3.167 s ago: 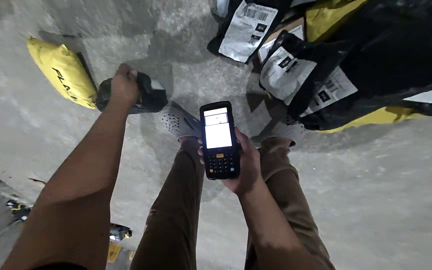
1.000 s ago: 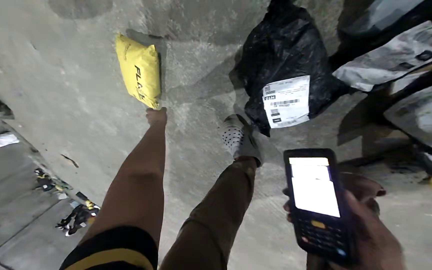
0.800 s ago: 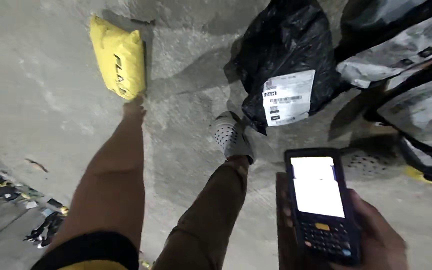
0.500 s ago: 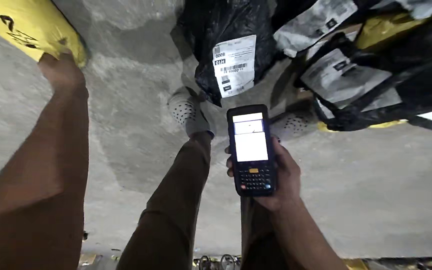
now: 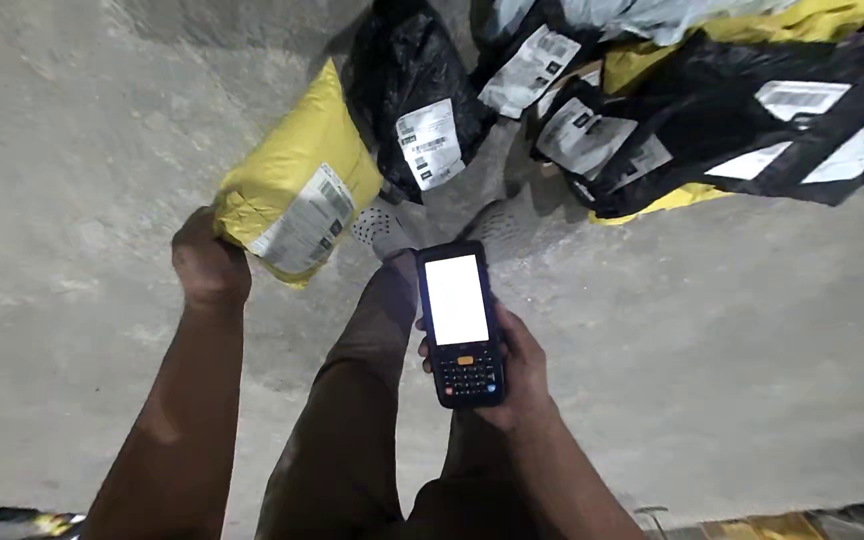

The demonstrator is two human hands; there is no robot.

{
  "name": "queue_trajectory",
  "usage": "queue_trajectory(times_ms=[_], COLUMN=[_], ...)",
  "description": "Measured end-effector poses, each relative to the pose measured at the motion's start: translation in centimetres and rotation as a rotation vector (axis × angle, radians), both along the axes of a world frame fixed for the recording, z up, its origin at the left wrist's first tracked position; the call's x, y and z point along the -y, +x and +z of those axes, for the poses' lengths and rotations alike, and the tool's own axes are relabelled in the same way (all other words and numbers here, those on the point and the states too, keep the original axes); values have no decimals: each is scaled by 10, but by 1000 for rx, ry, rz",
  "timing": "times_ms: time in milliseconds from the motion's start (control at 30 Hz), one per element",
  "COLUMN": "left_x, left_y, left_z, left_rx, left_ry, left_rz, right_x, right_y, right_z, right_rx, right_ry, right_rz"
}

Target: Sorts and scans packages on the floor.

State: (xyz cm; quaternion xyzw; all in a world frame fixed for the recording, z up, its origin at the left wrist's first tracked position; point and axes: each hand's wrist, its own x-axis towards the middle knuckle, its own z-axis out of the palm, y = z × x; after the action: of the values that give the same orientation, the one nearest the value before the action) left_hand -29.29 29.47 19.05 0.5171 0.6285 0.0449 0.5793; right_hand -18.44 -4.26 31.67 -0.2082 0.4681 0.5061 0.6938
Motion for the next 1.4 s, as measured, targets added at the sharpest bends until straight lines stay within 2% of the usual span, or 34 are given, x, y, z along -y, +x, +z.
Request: queue_trajectory(times_ms=[67,133,200,233,300,333,433,533,633,700,800,967,1000,1067,1133,1200,1300,1400], left_x=[-6,-17,-25,-27,-19,-5,62,127,164,177,182,184,185,183,172,152,123,110], left_y=[-9,-27,-51,-63,-77,-74,-11,68,113,133,156,180,184,188,175,141,54,-55], left_z=[-14,-37,-61,-72,-91,-101,-107,-119,-151,-162,-161,-151,-148,-137,-120,-101,-64,-15], left_rx=[-29,-49,-191,-327,-567,-606,-438,-286,-250,-259,-304,-117,-95,-105,-191,-332,-539,-713], left_ry=[-44,-37,21,30,-38,-76,-222,-354,-355,-237,-94,-162,-181,-175,-131,-89,-66,-86], left_rz=[-4,93,225,243,111,33,-206,-199,-195,-258,-257,23,8,-170,-374,-450,-472,-343], right_x=[5,13,24,30,43,50,69,92,122,137,146,138,137,137,140,146,151,144], right_y=[-3,-3,-4,-4,-2,-1,-1,-13,-38,-56,-72,-69,-68,-66,-62,-60,-45,-29], right_z=[10,16,21,21,16,13,7,15,18,13,6,-8,-10,-10,-9,-7,0,10], right_rx=[0,5,11,19,40,52,64,10,-63,-88,-189,-307,-306,-287,-259,-199,-92,-20], right_ry=[6,15,25,39,54,57,53,19,4,7,-21,-212,-217,-221,-223,-197,-124,-71], right_rz=[-22,-43,-63,-78,-98,-95,-110,-130,-130,-134,-105,111,121,132,164,184,153,180])
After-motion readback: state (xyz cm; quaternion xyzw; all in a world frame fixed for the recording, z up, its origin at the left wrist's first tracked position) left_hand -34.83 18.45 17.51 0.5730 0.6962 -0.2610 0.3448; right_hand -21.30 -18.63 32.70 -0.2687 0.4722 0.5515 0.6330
